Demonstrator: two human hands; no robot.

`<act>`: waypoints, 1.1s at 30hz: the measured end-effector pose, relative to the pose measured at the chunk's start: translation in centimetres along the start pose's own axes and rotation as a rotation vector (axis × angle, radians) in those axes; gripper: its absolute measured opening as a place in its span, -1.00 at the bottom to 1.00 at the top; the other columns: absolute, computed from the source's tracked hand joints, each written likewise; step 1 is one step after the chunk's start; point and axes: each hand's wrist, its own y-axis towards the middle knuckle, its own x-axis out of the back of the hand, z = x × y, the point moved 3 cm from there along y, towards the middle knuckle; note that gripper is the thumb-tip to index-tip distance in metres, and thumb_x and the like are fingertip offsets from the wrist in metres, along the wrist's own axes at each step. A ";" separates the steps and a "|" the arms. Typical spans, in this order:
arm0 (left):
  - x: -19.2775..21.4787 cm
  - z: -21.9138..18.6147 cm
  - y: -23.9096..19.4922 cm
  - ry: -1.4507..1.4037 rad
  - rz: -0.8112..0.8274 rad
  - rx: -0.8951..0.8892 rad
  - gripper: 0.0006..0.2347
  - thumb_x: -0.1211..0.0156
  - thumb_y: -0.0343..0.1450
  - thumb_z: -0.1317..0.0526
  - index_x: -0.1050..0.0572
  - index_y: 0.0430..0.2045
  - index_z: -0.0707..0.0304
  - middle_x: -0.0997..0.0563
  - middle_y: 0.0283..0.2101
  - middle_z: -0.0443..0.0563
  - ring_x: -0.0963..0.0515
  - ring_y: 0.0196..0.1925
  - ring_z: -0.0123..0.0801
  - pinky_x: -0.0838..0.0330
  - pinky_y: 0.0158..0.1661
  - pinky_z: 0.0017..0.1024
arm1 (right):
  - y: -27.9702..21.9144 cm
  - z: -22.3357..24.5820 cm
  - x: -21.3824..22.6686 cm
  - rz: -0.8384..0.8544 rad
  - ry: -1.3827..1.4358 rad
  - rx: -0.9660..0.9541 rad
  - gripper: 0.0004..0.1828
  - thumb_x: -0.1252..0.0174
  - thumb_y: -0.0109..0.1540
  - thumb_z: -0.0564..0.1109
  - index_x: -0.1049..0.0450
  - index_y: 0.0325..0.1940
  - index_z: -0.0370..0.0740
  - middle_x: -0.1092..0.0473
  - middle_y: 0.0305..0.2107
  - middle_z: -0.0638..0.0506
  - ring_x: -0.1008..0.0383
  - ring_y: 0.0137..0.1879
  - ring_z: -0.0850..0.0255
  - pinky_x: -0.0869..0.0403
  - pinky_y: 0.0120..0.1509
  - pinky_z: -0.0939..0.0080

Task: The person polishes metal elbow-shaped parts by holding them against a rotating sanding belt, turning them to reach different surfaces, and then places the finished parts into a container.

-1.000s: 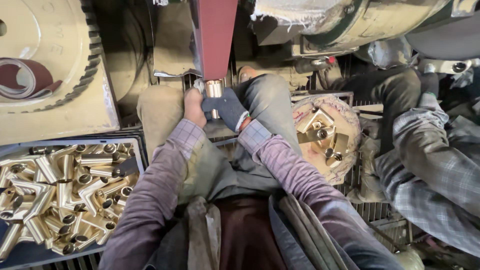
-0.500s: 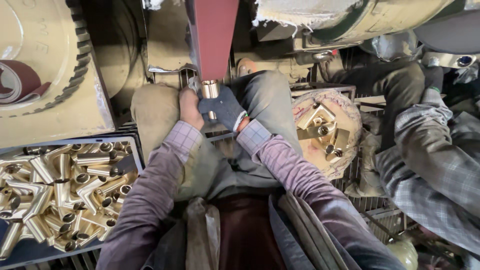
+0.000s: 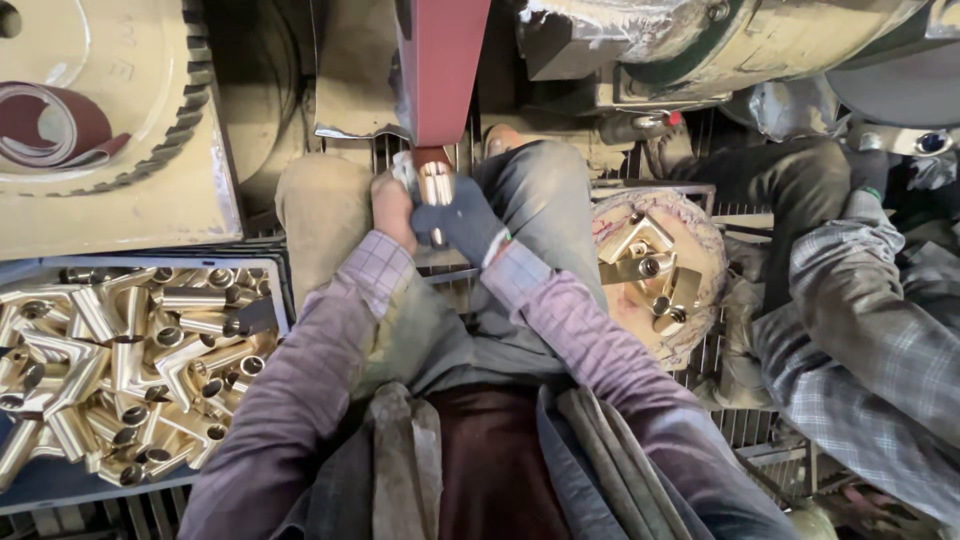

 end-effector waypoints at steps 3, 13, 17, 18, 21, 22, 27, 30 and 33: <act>-1.6 -2.0 -1.6 -0.045 -0.019 0.079 -0.73 0.16 0.46 0.37 -0.59 -0.22 0.36 -0.67 -0.23 -0.02 -0.63 -0.23 -0.40 -0.51 -0.19 -0.44 | -1.3 0.4 -0.5 0.003 -0.028 0.019 -0.79 -0.29 0.02 -0.25 -0.48 -0.29 -0.32 -0.43 -0.55 0.08 -0.44 -0.47 0.34 -0.41 -0.43 0.29; 1.8 -0.1 0.1 1.076 0.129 -0.830 -0.90 -0.14 0.41 0.35 -0.44 -0.27 0.40 -0.53 -0.24 0.28 -0.48 -0.15 -0.02 -0.35 -0.19 -0.22 | 3.1 -0.7 0.6 -0.017 -0.023 -0.075 -0.84 -0.29 0.07 -0.17 -0.46 -0.47 -0.27 -0.38 -0.63 0.06 -0.39 -0.54 0.33 -0.33 -0.49 0.28; 4.8 3.6 1.8 0.714 0.071 -0.468 -0.88 -0.01 0.52 0.27 -0.39 -0.34 0.37 -0.44 -0.29 0.10 -0.41 -0.21 -0.30 -0.34 -0.21 -0.28 | 4.8 -3.5 1.5 -0.006 0.075 -0.146 -0.86 -0.29 0.05 -0.18 -0.49 -0.49 -0.29 -0.41 -0.64 0.02 -0.44 -0.55 0.27 -0.38 -0.48 0.23; 4.5 4.0 2.2 0.411 0.067 -0.273 -0.84 0.03 0.54 0.22 -0.40 -0.35 0.36 -0.44 -0.30 0.04 -0.41 -0.24 -0.35 -0.37 -0.23 -0.33 | 5.0 -3.3 1.8 0.073 -0.144 0.025 -0.90 -0.25 0.12 -0.17 -0.51 -0.43 -0.25 -0.43 -0.58 0.06 -0.47 -0.48 0.30 -0.41 -0.41 0.27; 2.7 3.4 1.9 0.032 0.050 -0.026 -0.79 0.12 0.53 0.18 -0.42 -0.39 0.31 -0.46 -0.33 -0.05 -0.44 -0.29 -0.43 -0.41 -0.27 -0.37 | 4.6 -2.4 1.8 0.148 -0.380 0.202 -0.90 -0.19 0.20 -0.14 -0.55 -0.35 -0.21 -0.47 -0.49 0.10 -0.51 -0.40 0.35 -0.45 -0.32 0.31; 2.3 2.8 1.6 -0.006 0.043 0.001 -0.79 0.14 0.52 0.18 -0.42 -0.40 0.30 -0.47 -0.34 -0.07 -0.45 -0.30 -0.44 -0.42 -0.28 -0.38 | 4.4 -2.3 1.8 0.067 -0.181 0.036 -0.89 -0.23 0.15 -0.15 -0.54 -0.39 -0.25 -0.45 -0.54 0.06 -0.49 -0.45 0.32 -0.43 -0.38 0.29; -1.1 -1.2 -0.4 0.011 0.006 -0.028 -0.78 0.13 0.44 0.34 -0.55 -0.28 0.35 -0.59 -0.28 -0.06 -0.54 -0.26 -0.45 -0.44 -0.21 -0.46 | 0.2 -0.1 0.2 -0.002 -0.028 0.040 -0.87 -0.28 0.10 -0.21 -0.52 -0.34 -0.32 -0.44 -0.56 0.03 -0.46 -0.47 0.31 -0.42 -0.41 0.28; -2.7 -3.4 -2.5 -0.045 -0.004 0.086 -0.72 0.14 0.41 0.38 -0.60 -0.19 0.37 -0.67 -0.21 -0.02 -0.63 -0.21 -0.42 -0.50 -0.16 -0.49 | -1.7 0.4 -0.2 0.018 0.029 0.034 -0.82 -0.28 0.07 -0.25 -0.48 -0.28 -0.33 -0.43 -0.55 0.04 -0.44 -0.48 0.31 -0.39 -0.43 0.27; -3.5 -4.8 -3.0 0.061 0.078 0.007 -0.78 0.10 0.51 0.35 -0.58 -0.24 0.42 -0.64 -0.25 -0.02 -0.58 -0.25 -0.45 -0.47 -0.21 -0.45 | -1.2 0.4 -0.5 -0.020 0.044 0.002 -0.81 -0.30 0.07 -0.25 -0.47 -0.29 -0.33 -0.42 -0.56 0.04 -0.44 -0.49 0.30 -0.39 -0.44 0.26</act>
